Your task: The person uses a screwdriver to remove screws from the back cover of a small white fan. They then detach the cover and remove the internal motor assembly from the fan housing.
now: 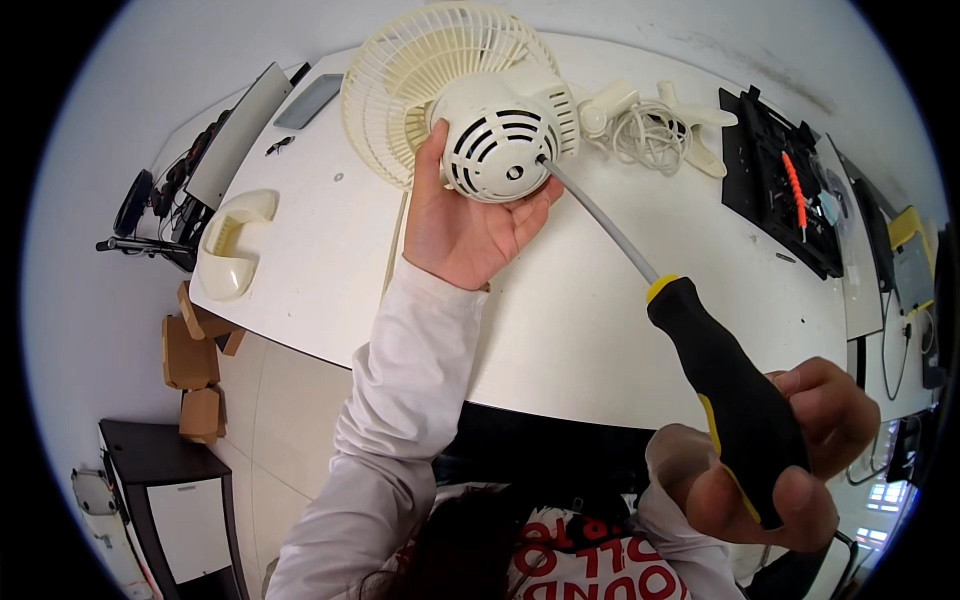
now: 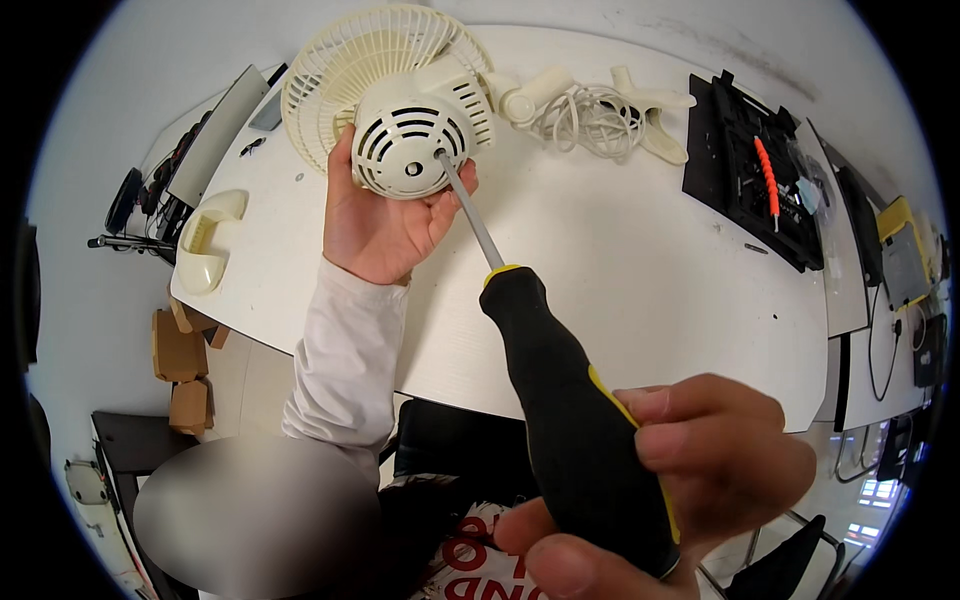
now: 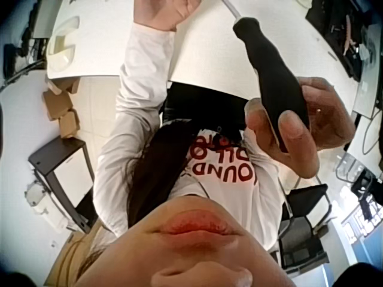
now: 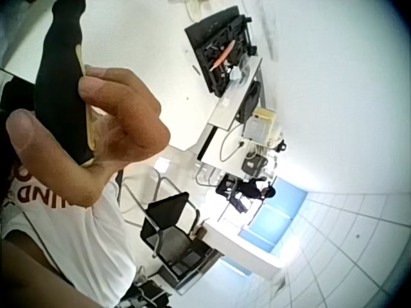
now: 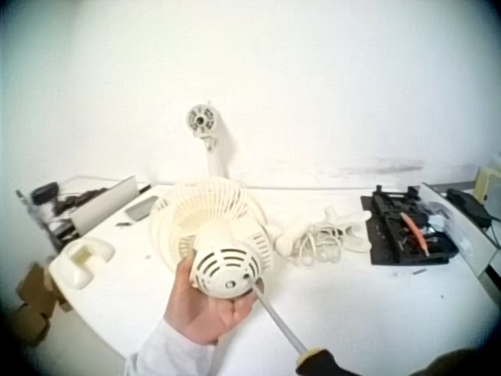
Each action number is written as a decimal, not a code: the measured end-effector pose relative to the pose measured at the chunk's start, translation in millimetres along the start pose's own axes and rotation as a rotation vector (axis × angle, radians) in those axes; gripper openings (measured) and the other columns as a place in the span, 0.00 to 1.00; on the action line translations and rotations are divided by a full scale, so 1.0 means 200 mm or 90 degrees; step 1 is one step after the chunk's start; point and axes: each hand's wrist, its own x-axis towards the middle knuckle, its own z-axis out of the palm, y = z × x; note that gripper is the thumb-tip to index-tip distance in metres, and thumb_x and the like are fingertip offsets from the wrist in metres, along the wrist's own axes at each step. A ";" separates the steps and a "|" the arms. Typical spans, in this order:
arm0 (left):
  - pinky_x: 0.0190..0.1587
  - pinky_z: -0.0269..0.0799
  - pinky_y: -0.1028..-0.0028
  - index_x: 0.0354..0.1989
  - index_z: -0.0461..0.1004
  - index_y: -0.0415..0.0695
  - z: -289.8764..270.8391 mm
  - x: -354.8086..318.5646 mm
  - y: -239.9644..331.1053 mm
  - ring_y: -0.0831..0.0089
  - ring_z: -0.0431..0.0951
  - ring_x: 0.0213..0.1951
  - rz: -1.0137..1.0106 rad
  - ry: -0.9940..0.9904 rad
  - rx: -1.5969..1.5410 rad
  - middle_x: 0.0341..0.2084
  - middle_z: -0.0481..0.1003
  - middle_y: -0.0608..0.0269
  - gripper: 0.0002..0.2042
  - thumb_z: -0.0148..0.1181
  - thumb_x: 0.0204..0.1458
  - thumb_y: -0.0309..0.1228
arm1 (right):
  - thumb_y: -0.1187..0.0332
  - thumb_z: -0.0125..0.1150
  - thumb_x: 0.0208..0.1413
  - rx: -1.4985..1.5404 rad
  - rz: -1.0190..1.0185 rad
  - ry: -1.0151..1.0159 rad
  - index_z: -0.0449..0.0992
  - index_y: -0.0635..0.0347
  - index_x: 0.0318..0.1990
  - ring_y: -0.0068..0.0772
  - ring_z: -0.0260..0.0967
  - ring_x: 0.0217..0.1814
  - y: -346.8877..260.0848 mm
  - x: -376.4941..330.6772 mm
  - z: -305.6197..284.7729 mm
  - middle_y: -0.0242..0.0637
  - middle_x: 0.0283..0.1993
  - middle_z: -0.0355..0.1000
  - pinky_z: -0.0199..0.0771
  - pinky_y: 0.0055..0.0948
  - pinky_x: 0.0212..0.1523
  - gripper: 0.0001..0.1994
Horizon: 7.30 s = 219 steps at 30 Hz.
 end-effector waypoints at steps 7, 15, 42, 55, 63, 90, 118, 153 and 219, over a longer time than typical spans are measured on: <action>0.41 0.76 0.64 0.56 0.59 0.43 -0.02 -0.01 0.01 0.52 0.72 0.46 0.000 -0.006 -0.011 0.47 0.68 0.49 0.33 0.48 0.50 0.56 | 0.61 0.57 0.51 0.118 -0.054 0.018 0.52 0.37 0.56 0.52 0.61 0.53 -0.01 0.03 0.06 0.50 0.54 0.56 0.69 0.43 0.50 0.26; 0.41 0.76 0.64 0.56 0.60 0.43 -0.01 0.00 0.01 0.52 0.72 0.46 -0.016 -0.015 -0.005 0.48 0.68 0.49 0.32 0.46 0.51 0.57 | 0.56 0.57 0.53 0.190 -0.040 0.051 0.55 0.35 0.55 0.49 0.60 0.53 0.03 -0.02 0.04 0.54 0.54 0.54 0.71 0.30 0.46 0.23; 0.42 0.72 0.63 0.59 0.56 0.48 -0.05 0.01 0.03 0.51 0.60 0.54 -0.034 -0.048 -0.057 0.55 0.59 0.50 0.34 0.46 0.50 0.58 | 0.61 0.59 0.50 0.169 -0.025 0.003 0.52 0.35 0.57 0.55 0.59 0.55 0.04 0.02 0.04 0.53 0.54 0.54 0.70 0.37 0.48 0.28; 0.45 0.72 0.61 0.59 0.56 0.47 -0.06 0.01 0.01 0.49 0.59 0.56 -0.049 -0.081 -0.066 0.55 0.59 0.49 0.33 0.46 0.51 0.57 | 0.58 0.55 0.53 0.180 -0.018 -0.042 0.48 0.39 0.61 0.57 0.59 0.55 0.02 0.02 0.01 0.60 0.55 0.53 0.71 0.38 0.44 0.30; 0.47 0.71 0.61 0.59 0.55 0.45 -0.05 0.00 0.01 0.48 0.60 0.55 -0.037 -0.073 -0.033 0.55 0.59 0.47 0.33 0.45 0.51 0.57 | 0.59 0.48 0.56 -0.073 -0.075 0.018 0.44 0.43 0.63 0.56 0.61 0.53 0.01 0.02 0.01 0.63 0.55 0.53 0.74 0.37 0.41 0.29; 0.43 0.73 0.64 0.53 0.62 0.42 -0.01 0.01 0.00 0.53 0.67 0.44 -0.039 -0.011 -0.134 0.46 0.66 0.50 0.29 0.55 0.49 0.50 | 0.60 0.54 0.54 0.505 0.025 0.132 0.51 0.51 0.61 0.48 0.54 0.61 0.13 -0.05 0.09 0.44 0.53 0.55 0.48 0.53 0.64 0.28; 0.46 0.72 0.63 0.52 0.62 0.41 0.00 0.02 -0.03 0.53 0.68 0.44 -0.006 -0.011 -0.109 0.45 0.66 0.49 0.28 0.55 0.49 0.50 | 0.55 0.54 0.53 0.192 -0.037 0.111 0.52 0.37 0.61 0.55 0.51 0.60 0.09 -0.06 0.04 0.50 0.61 0.49 0.60 0.50 0.52 0.28; 0.45 0.72 0.65 0.52 0.63 0.41 0.01 0.01 -0.02 0.55 0.67 0.44 -0.006 -0.021 -0.110 0.45 0.67 0.52 0.29 0.54 0.49 0.50 | 0.43 0.63 0.42 0.208 -0.135 -0.012 0.51 0.32 0.61 0.50 0.56 0.57 0.12 0.01 -0.02 0.49 0.61 0.51 0.66 0.40 0.48 0.38; 0.50 0.69 0.63 0.59 0.56 0.45 -0.03 0.01 -0.01 0.57 0.64 0.50 -0.048 -0.094 -0.164 0.54 0.58 0.46 0.33 0.50 0.50 0.55 | 0.61 0.55 0.54 0.148 -0.025 0.307 0.58 0.38 0.55 0.44 0.56 0.61 0.11 -0.26 -0.11 0.30 0.58 0.59 0.67 0.37 0.54 0.21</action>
